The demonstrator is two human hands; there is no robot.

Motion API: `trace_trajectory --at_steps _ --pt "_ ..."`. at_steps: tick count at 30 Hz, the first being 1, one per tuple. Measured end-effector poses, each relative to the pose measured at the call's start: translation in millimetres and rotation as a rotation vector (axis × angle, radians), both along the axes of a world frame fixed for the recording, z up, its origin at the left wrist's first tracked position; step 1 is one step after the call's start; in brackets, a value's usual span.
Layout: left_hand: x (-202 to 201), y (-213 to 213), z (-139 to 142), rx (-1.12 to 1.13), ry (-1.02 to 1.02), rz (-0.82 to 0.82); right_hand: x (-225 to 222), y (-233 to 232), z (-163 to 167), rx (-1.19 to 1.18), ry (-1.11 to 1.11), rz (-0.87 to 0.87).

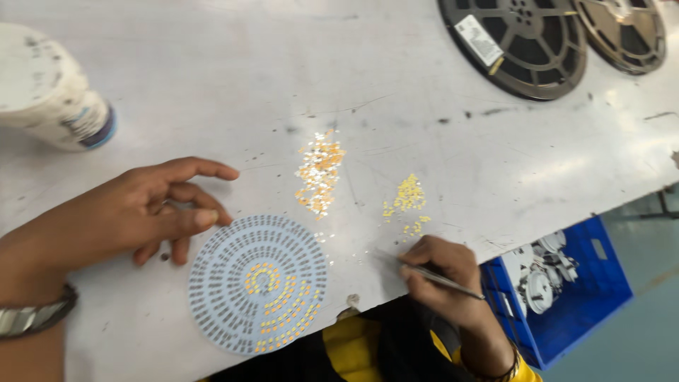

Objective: The person uses tweezers to pick small yellow LED components from a pile on the table and places them into empty slots on a circular LED panel. The left hand stabilizes the panel while the right hand performs the placement.

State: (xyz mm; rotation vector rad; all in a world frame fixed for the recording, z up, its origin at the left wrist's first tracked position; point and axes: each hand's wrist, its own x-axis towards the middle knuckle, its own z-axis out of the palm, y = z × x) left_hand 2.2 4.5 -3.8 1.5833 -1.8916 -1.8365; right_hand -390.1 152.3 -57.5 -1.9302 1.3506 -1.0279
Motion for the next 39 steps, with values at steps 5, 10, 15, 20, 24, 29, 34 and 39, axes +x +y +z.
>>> trace_trajectory --at_steps 5,10,15,20,24,29,34,39 --pt "5.7 -2.0 -12.3 0.074 0.021 0.032 -32.8 9.8 -7.6 -0.008 0.007 -0.252" --pt "6.6 -2.8 -17.6 0.095 -0.055 0.083 -34.0 11.6 -7.0 -0.01 0.047 -0.256" --pt "7.9 -2.8 -20.4 0.09 -0.051 0.076 -26.0 9.9 -2.0 0.009 0.091 -0.271" --pt "9.0 -3.5 -21.8 0.082 -0.059 0.077 -23.0 8.2 1.2 0.014 0.084 -0.261" --pt "10.1 -3.6 -24.5 0.078 -0.048 0.071 -22.3 7.2 1.8 0.008 0.096 -0.252" --pt "11.2 -2.7 -25.2 0.076 -0.031 0.073 -23.1 7.5 1.6 -0.005 0.106 -0.245" --pt "10.2 -1.9 -23.5 0.061 -0.084 0.087 -29.1 10.4 0.3 -0.018 0.043 -0.119" --pt "11.7 -2.4 -24.6 0.081 -0.075 0.079 -29.3 9.9 -3.7 0.015 0.013 -0.208"
